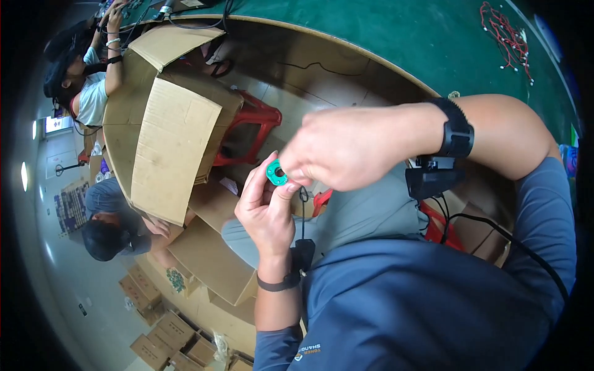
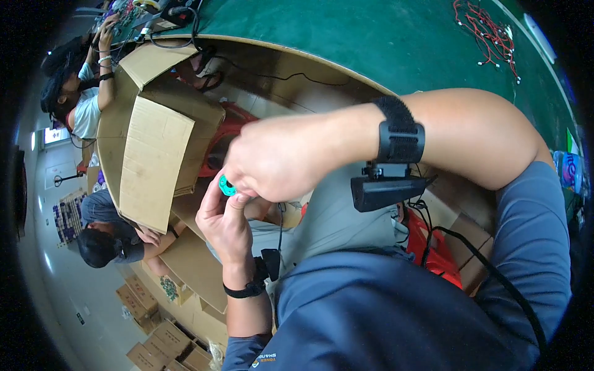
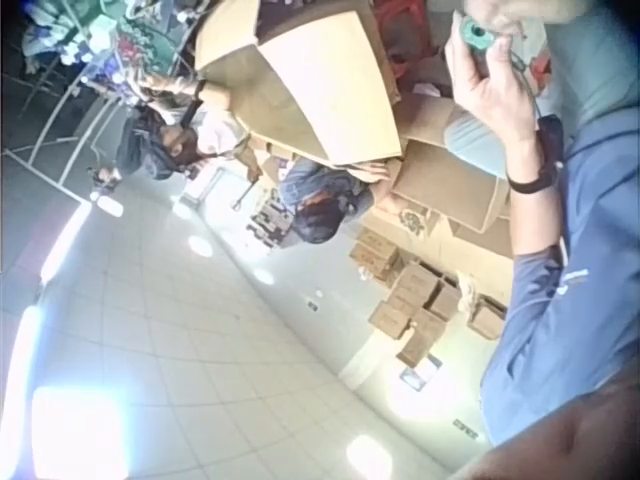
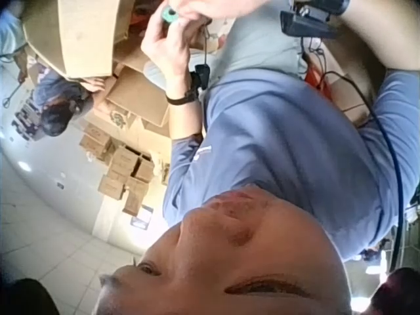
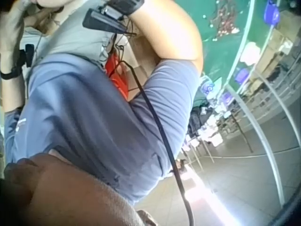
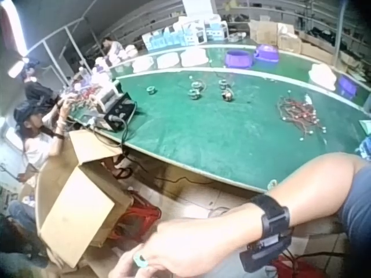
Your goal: Assembling wiring to small green plastic components at a factory workstation.
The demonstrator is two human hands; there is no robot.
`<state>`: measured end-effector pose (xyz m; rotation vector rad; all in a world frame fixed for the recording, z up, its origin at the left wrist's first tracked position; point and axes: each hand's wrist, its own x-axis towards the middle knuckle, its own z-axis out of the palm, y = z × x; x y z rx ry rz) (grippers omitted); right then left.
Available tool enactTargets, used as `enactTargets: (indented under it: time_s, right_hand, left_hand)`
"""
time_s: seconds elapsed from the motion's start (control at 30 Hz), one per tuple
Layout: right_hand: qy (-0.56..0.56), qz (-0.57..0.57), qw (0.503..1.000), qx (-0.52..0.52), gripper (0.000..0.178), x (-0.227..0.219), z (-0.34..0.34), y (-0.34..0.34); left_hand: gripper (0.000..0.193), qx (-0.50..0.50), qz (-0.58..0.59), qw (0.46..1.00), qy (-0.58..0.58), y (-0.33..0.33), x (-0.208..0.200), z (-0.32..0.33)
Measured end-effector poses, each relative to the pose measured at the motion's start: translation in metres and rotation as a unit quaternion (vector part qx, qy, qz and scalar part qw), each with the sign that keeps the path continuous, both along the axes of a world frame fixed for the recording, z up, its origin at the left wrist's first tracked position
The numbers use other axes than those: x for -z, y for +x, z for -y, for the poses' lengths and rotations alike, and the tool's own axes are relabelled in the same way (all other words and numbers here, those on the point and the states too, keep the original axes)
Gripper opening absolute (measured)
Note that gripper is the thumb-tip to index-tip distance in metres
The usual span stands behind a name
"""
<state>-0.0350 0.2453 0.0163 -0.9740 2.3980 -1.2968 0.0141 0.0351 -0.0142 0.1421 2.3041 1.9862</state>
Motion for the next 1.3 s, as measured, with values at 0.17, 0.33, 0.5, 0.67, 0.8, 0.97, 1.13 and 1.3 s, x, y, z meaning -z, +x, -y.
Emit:
enactTargets:
  time_s: [0.17, 0.33, 0.5, 0.67, 0.8, 0.97, 1.13, 1.3]
  right_hand:
    - [-0.012, -0.030, 0.999, 0.016, 0.008, -0.006, -0.002, 0.000]
    - [0.053, -0.067, 0.994, 0.064, 0.006, 0.005, -0.006, -0.006]
    - [0.110, -0.053, 0.989, 0.086, 0.004, -0.009, -0.006, -0.011]
    - [0.101, -0.050, 0.993, 0.042, 0.004, -0.003, -0.004, -0.006]
    - [0.091, -0.024, 0.995, 0.027, 0.005, 0.002, -0.001, 0.002]
    - [0.072, -0.023, 0.996, -0.044, 0.003, -0.005, 0.001, 0.006]
    - [0.032, -0.090, 0.995, 0.025, 0.006, -0.003, -0.003, 0.000]
    - [0.069, -0.096, 0.981, 0.154, 0.005, 0.010, -0.014, -0.027]
  left_hand:
    - [0.042, 0.005, -0.020, 0.999, -0.029, 0.001, -0.002, -0.001]
    - [0.039, -0.016, 0.006, 1.000, -0.026, -0.003, 0.002, -0.003]
    - [0.041, -0.019, -0.009, 0.999, -0.036, -0.003, -0.001, 0.000]
    - [0.038, -0.013, -0.018, 0.999, -0.036, -0.005, -0.001, -0.004]
    - [0.038, -0.014, -0.021, 0.999, -0.038, -0.002, 0.000, -0.002]
    - [0.039, -0.018, -0.027, 0.999, -0.033, 0.000, 0.007, -0.002]
    - [0.039, -0.012, -0.033, 0.997, -0.069, 0.000, 0.005, -0.002]
    - [0.038, -0.032, -0.013, 0.999, -0.033, -0.002, -0.004, -0.004]
